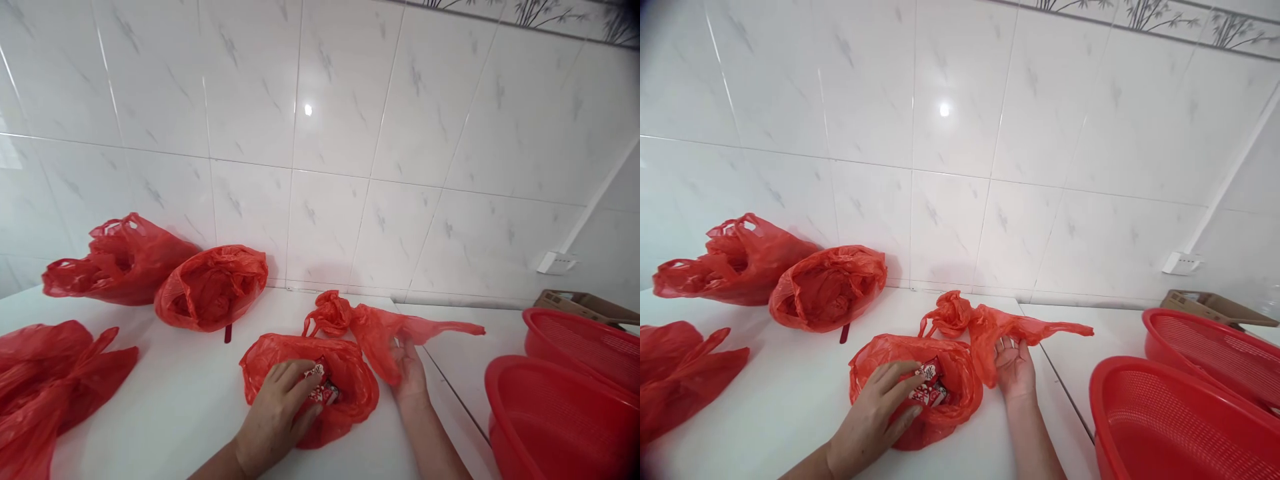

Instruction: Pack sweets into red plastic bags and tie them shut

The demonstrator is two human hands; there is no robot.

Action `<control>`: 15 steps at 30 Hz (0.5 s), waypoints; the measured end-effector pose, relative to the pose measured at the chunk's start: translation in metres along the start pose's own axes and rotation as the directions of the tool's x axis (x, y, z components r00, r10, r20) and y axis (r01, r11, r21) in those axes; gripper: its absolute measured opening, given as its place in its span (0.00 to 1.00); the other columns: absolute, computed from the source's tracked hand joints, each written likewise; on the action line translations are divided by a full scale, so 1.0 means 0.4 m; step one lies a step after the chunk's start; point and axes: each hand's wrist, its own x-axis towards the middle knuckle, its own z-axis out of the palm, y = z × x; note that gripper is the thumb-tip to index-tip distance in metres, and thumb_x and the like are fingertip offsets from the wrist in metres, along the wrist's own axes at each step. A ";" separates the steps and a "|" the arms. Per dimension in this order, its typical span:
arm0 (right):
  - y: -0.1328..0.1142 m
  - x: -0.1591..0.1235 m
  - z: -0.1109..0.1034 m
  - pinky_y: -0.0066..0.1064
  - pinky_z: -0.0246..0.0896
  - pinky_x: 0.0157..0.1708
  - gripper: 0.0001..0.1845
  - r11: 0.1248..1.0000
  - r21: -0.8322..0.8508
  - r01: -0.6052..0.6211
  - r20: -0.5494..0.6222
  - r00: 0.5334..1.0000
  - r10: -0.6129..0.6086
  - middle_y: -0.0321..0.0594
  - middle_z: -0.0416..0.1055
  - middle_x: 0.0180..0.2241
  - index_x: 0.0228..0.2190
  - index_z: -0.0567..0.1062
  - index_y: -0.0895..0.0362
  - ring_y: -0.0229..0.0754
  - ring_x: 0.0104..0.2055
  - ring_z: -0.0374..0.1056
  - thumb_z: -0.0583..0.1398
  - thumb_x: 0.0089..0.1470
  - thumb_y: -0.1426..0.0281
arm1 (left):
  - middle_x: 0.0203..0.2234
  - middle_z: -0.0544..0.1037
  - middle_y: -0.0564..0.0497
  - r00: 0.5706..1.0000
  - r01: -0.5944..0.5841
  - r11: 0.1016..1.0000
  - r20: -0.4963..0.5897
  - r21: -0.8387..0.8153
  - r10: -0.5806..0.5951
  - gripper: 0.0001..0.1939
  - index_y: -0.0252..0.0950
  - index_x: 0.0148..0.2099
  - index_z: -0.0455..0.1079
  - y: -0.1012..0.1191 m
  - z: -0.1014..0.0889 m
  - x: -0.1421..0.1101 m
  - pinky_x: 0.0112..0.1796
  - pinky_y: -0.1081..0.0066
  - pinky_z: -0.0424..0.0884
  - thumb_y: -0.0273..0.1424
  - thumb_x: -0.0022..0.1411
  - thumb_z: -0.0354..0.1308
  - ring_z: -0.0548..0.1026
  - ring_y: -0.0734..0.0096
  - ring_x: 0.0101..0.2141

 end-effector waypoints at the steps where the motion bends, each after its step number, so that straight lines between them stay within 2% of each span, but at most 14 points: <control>1: 0.000 0.002 -0.005 0.47 0.61 0.51 0.15 1.000 0.024 -0.017 -0.004 1.000 0.017 0.37 0.72 0.46 0.39 0.74 0.48 0.46 0.51 0.67 0.56 0.53 0.56 | 0.48 0.72 0.43 1.000 0.009 1.000 -0.017 0.013 -0.009 0.16 0.39 0.51 0.66 -0.001 -0.001 0.002 0.44 0.60 0.70 0.26 0.61 0.53 0.71 0.59 0.45; 3: 0.001 0.007 -0.011 0.44 0.60 0.51 0.14 0.997 0.065 -0.029 0.003 1.000 0.029 0.34 0.72 0.46 0.39 0.74 0.46 0.43 0.51 0.66 0.57 0.52 0.56 | 0.49 0.70 0.42 0.998 0.053 0.999 -0.032 0.002 -0.052 0.15 0.40 0.51 0.66 0.002 -0.003 0.010 0.46 0.59 0.69 0.27 0.61 0.52 0.70 0.59 0.47; 6: -0.004 0.010 -0.010 0.42 0.60 0.52 0.11 0.996 0.093 -0.002 0.032 0.999 -0.001 0.31 0.72 0.47 0.37 0.75 0.45 0.42 0.51 0.66 0.59 0.51 0.58 | 0.52 0.67 0.42 0.984 0.179 0.978 -0.005 -0.106 -0.181 0.16 0.41 0.52 0.66 0.020 -0.002 0.033 0.48 0.59 0.69 0.29 0.62 0.51 0.68 0.58 0.51; 10: -0.015 0.002 -0.002 0.41 0.62 0.49 0.14 0.998 0.061 0.005 0.045 0.999 -0.008 0.31 0.70 0.50 0.41 0.74 0.45 0.43 0.53 0.64 0.59 0.51 0.59 | 0.58 0.62 0.43 0.933 0.357 0.880 0.081 -0.313 -0.349 0.22 0.44 0.59 0.59 0.060 0.003 0.090 0.48 0.59 0.69 0.34 0.63 0.51 0.67 0.58 0.53; 12: -0.017 -0.003 0.001 0.39 0.62 0.47 0.15 1.000 0.027 0.002 0.035 0.999 -0.003 0.32 0.70 0.50 0.41 0.74 0.45 0.43 0.54 0.63 0.59 0.51 0.59 | 0.60 0.60 0.42 0.920 0.390 0.844 0.129 -0.369 -0.369 0.25 0.43 0.62 0.55 0.077 0.008 0.131 0.49 0.57 0.68 0.37 0.63 0.51 0.65 0.57 0.55; 15: -0.019 -0.011 0.000 0.35 0.64 0.43 0.14 1.000 0.020 -0.006 0.018 1.000 0.006 0.32 0.70 0.50 0.41 0.74 0.46 0.43 0.53 0.64 0.60 0.50 0.59 | 0.58 0.63 0.42 0.928 0.371 0.872 0.165 -0.320 -0.334 0.27 0.40 0.62 0.55 0.088 0.025 0.202 0.52 0.55 0.62 0.40 0.63 0.50 0.61 0.54 0.57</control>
